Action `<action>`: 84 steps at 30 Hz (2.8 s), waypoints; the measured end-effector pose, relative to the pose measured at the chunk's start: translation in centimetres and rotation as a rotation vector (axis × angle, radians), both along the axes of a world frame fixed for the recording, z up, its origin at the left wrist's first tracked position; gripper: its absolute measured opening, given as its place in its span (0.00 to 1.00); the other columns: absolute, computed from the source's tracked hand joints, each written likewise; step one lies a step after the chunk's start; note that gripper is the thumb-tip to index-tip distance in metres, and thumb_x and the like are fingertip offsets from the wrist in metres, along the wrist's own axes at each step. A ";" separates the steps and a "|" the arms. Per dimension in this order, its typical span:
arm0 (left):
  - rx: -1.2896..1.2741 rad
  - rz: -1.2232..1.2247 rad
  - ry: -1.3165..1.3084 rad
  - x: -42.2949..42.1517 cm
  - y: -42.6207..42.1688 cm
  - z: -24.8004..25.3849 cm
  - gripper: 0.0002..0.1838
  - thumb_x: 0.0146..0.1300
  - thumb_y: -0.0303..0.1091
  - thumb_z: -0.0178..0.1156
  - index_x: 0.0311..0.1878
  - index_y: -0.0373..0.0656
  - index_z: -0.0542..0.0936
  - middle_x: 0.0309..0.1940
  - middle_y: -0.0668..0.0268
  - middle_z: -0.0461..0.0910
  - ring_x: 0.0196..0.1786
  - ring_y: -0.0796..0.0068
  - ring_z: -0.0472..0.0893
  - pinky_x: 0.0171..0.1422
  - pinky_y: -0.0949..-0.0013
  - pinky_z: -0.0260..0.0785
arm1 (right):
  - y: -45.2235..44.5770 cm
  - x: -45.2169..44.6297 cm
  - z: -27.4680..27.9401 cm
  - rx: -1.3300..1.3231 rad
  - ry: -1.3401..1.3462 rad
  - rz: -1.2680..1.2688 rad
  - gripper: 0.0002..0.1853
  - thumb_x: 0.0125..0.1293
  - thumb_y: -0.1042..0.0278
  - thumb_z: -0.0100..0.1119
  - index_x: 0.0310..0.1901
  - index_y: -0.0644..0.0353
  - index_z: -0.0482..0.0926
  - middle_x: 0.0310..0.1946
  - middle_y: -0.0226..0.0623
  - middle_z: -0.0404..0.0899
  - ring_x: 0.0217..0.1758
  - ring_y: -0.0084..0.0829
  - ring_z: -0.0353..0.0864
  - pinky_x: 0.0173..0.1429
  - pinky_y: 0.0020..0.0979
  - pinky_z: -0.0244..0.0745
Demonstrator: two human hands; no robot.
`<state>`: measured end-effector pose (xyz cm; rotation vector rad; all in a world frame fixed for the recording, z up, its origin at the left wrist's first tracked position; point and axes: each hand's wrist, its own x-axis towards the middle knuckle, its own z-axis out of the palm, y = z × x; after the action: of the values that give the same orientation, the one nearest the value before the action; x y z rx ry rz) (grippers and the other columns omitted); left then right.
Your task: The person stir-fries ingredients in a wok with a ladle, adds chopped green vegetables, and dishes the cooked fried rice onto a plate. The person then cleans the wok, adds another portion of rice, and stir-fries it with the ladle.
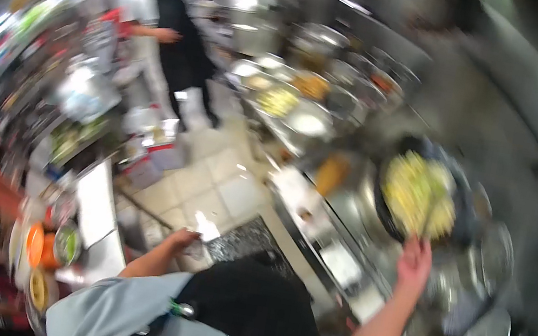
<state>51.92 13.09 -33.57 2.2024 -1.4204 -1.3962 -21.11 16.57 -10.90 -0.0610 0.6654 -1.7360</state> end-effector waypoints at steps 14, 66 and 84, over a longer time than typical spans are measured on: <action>-0.225 -0.939 -0.009 -1.3 1.2 1.9 0.15 0.77 0.39 0.56 0.45 0.37 0.84 0.33 0.59 0.87 0.35 0.60 0.88 0.35 0.53 0.79 | 9.5 5.9 -7.6 0.871 1.526 -0.106 0.18 0.71 0.61 0.62 0.49 0.68 0.72 0.37 0.58 0.83 0.46 0.64 0.83 0.50 0.54 0.76; 0.915 -0.029 1.173 -55.3 -13.6 21.0 0.24 0.80 0.54 0.46 0.63 0.46 0.75 0.62 0.55 0.80 0.67 0.51 0.78 0.70 0.41 0.69 | 17.9 11.4 14.0 0.950 1.065 0.006 0.32 0.75 0.68 0.59 0.79 0.47 0.67 0.27 0.28 0.74 0.22 0.17 0.71 0.28 0.28 0.72; 0.787 -0.043 1.241 -59.6 -12.3 20.7 0.27 0.71 0.38 0.55 0.70 0.39 0.65 0.65 0.51 0.73 0.63 0.42 0.78 0.70 0.26 0.67 | 14.3 9.8 10.6 0.966 1.557 0.247 0.30 0.77 0.62 0.55 0.78 0.51 0.66 0.62 0.59 0.80 0.66 0.56 0.79 0.66 0.46 0.73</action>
<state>-7.67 0.78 -12.89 0.9226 -0.4578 -2.8423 -11.32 30.88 -0.32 -0.8132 2.3963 -0.6763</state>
